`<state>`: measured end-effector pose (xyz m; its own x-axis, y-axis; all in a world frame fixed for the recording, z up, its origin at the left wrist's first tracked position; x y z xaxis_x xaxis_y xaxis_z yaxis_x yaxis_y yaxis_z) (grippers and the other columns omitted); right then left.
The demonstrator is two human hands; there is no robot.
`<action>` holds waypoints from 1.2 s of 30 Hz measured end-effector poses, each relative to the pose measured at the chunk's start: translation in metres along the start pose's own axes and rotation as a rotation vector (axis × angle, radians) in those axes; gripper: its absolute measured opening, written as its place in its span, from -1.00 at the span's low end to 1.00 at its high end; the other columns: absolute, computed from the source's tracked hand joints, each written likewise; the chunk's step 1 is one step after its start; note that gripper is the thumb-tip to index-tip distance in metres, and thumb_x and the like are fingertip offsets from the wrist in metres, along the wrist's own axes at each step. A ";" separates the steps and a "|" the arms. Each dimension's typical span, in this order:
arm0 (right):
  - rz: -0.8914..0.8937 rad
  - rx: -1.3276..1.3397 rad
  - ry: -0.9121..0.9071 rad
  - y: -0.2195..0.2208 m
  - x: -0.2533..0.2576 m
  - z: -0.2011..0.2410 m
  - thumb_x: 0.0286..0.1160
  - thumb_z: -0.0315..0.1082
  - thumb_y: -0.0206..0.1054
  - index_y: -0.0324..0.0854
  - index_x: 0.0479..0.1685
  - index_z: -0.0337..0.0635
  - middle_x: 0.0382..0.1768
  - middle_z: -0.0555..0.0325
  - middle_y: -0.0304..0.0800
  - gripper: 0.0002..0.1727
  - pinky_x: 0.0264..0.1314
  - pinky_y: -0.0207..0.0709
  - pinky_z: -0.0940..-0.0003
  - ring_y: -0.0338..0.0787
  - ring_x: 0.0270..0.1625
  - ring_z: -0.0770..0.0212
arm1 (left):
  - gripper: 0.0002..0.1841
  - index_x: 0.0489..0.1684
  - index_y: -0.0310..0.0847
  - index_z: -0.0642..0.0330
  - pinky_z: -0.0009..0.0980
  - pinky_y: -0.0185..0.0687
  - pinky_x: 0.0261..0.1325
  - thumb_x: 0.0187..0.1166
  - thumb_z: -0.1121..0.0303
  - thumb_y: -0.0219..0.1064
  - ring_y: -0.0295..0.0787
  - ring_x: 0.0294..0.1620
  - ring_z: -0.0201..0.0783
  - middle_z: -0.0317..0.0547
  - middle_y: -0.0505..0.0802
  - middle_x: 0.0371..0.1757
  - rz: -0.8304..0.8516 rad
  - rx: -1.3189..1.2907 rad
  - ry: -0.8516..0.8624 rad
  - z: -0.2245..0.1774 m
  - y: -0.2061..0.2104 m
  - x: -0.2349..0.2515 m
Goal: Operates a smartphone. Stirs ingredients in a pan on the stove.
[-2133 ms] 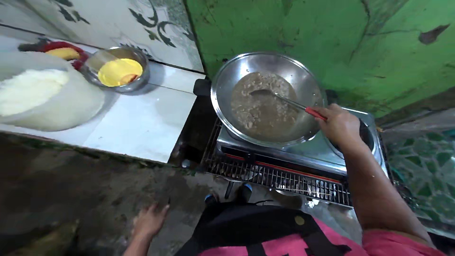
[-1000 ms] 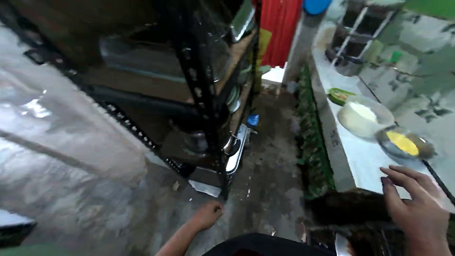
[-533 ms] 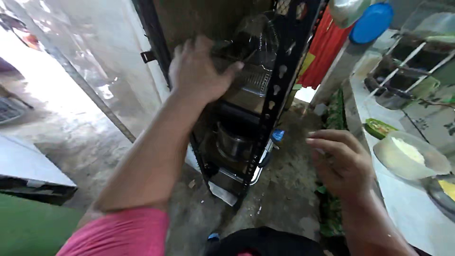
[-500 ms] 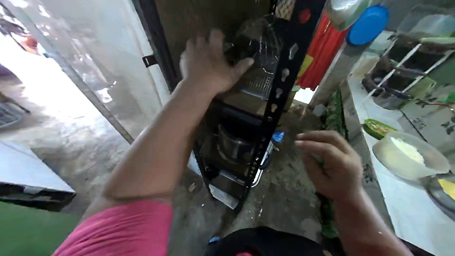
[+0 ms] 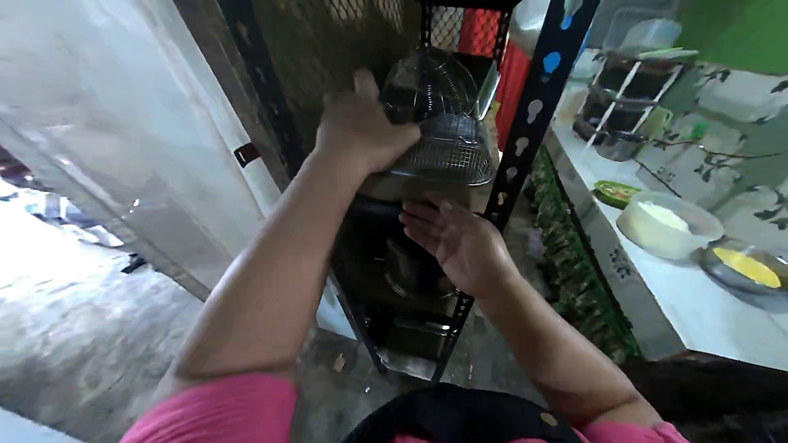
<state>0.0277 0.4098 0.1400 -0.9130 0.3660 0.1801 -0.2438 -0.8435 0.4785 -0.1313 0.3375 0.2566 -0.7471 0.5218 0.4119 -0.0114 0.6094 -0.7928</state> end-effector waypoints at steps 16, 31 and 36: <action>0.102 0.123 0.282 0.039 -0.020 -0.046 0.43 0.45 0.28 0.53 0.41 0.05 -0.01 0.13 0.88 -0.22 0.05 0.84 0.19 0.90 0.01 0.22 | -0.51 0.29 0.70 -0.34 -0.43 0.75 0.28 0.42 -0.21 0.46 0.81 0.20 -0.51 -0.51 0.89 0.14 0.397 -1.737 0.165 0.134 0.082 -0.166; 0.558 0.219 0.487 0.006 -0.042 -0.063 0.55 0.08 0.44 0.25 0.64 0.02 0.37 -0.08 0.72 -0.25 -0.11 0.92 -0.03 0.88 0.21 -0.13 | -0.05 0.57 0.49 0.15 -0.23 0.66 0.41 0.09 -0.14 0.68 0.73 0.31 -0.15 -0.08 0.80 0.25 0.683 -2.235 0.313 0.121 0.123 -0.167; 0.488 0.203 0.493 0.002 -0.045 -0.067 0.51 0.07 0.47 0.33 0.58 0.03 0.27 -0.07 0.77 -0.29 -0.11 0.91 0.07 0.90 0.13 -0.06 | -0.07 0.40 0.59 0.11 -0.16 0.71 0.30 -0.12 -0.09 0.78 0.77 0.16 -0.14 -0.13 0.81 0.09 0.686 -2.325 0.164 0.114 0.128 -0.170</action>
<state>0.0461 0.3657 0.0750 -0.9554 -0.2938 0.0285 0.2511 -0.7583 0.6017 -0.0813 0.2587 0.0337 -0.2923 0.7975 0.5278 0.6247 -0.2586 0.7368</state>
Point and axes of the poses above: each hand's wrist, its own x-axis towards the middle knuckle, its own y-axis out of the palm, z = x × y, the point moved 1 cm from there along x, towards the middle knuckle
